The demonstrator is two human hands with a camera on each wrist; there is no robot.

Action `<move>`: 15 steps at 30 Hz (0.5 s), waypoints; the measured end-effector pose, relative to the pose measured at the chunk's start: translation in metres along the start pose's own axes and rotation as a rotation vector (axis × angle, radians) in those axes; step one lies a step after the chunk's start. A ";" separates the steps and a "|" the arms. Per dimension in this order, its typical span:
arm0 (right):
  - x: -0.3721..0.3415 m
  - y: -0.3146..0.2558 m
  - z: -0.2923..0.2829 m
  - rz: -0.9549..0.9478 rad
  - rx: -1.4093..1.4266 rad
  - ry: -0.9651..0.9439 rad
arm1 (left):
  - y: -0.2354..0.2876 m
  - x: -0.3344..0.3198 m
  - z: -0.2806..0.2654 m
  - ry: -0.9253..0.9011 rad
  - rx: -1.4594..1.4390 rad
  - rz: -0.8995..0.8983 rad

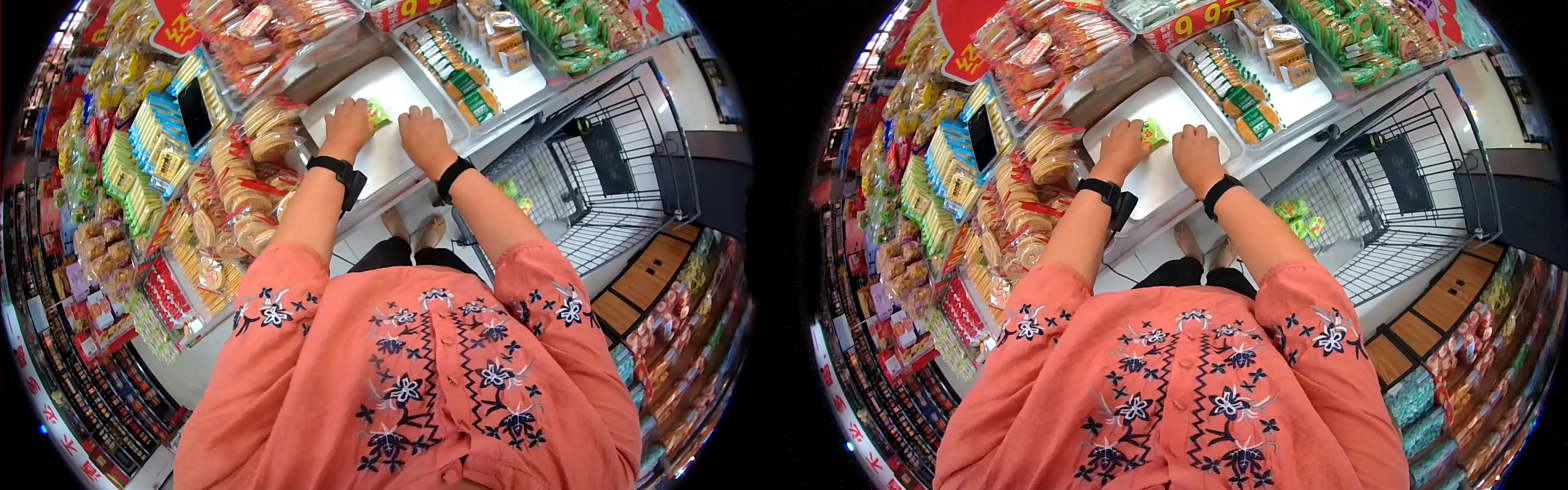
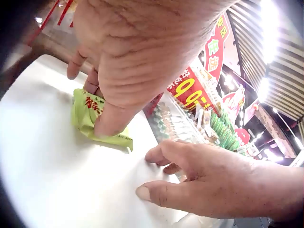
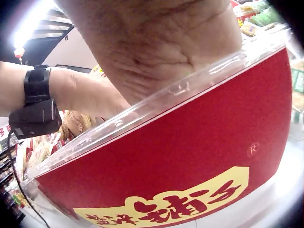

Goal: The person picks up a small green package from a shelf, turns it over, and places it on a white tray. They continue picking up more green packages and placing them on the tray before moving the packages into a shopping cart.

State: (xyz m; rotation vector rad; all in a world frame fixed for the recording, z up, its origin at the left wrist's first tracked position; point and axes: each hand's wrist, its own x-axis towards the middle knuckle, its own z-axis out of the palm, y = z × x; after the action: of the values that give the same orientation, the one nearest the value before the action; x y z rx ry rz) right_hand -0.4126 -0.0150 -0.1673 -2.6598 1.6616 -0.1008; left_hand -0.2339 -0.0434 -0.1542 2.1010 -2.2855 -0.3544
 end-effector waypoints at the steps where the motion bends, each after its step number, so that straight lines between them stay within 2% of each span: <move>1: -0.001 0.001 -0.001 -0.007 0.000 -0.001 | 0.000 0.000 0.004 -0.013 -0.007 -0.016; 4: -0.001 0.000 0.000 0.009 0.010 0.012 | 0.003 -0.003 -0.005 -0.091 -0.005 -0.051; 7: -0.002 0.003 0.002 0.012 0.062 0.036 | 0.010 -0.016 -0.022 0.001 -0.097 -0.083; 10: -0.007 0.005 0.002 0.023 0.138 0.079 | 0.007 -0.030 -0.034 0.134 -0.257 -0.014; 14: -0.018 0.006 -0.012 0.003 0.335 0.367 | 0.019 -0.064 -0.049 0.208 -0.495 0.113; 15: -0.027 0.006 -0.024 -0.015 0.475 0.387 | 0.027 -0.084 -0.055 0.030 -0.746 0.034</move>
State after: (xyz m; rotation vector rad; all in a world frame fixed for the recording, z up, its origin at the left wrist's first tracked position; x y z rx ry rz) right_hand -0.4309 0.0070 -0.1449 -2.3822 1.4538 -0.9350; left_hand -0.2431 0.0324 -0.0839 1.6545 -1.7570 -0.9784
